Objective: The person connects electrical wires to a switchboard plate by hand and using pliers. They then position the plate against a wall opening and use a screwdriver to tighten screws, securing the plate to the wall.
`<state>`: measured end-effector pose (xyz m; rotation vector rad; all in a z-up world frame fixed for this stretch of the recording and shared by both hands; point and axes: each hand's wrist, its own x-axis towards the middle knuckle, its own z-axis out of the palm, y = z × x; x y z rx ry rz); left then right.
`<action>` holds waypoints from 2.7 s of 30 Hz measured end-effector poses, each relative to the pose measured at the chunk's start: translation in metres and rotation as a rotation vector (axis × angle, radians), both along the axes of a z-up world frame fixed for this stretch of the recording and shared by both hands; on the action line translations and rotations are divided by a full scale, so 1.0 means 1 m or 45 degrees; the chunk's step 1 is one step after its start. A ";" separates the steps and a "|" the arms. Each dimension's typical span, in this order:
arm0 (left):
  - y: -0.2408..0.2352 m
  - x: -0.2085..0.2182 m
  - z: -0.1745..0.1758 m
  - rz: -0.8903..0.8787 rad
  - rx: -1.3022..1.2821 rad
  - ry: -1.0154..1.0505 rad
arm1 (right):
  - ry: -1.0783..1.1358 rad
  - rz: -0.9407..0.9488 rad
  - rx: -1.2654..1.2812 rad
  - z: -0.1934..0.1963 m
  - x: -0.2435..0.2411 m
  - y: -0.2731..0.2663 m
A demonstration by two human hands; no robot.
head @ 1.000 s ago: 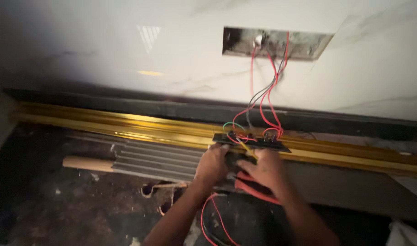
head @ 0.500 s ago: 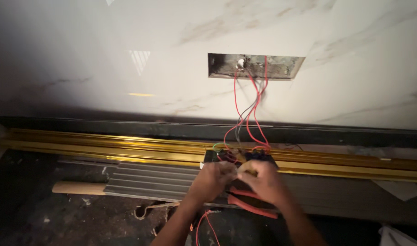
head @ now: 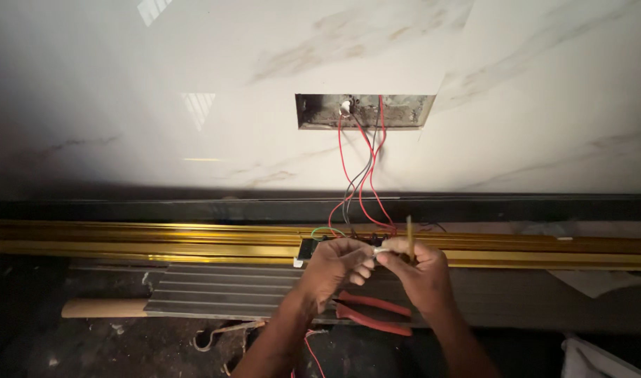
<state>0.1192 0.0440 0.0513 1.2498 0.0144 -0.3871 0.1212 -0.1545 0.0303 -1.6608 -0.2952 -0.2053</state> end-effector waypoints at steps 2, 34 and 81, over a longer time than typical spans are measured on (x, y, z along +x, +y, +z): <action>-0.003 0.001 -0.003 0.035 0.021 -0.051 | 0.348 -0.072 0.196 -0.002 0.000 0.001; -0.009 -0.016 0.003 0.248 -0.040 -0.136 | 0.331 0.066 0.121 0.014 -0.008 0.008; -0.015 -0.030 -0.015 0.421 -0.256 0.217 | -0.099 0.125 -0.211 0.020 -0.020 0.016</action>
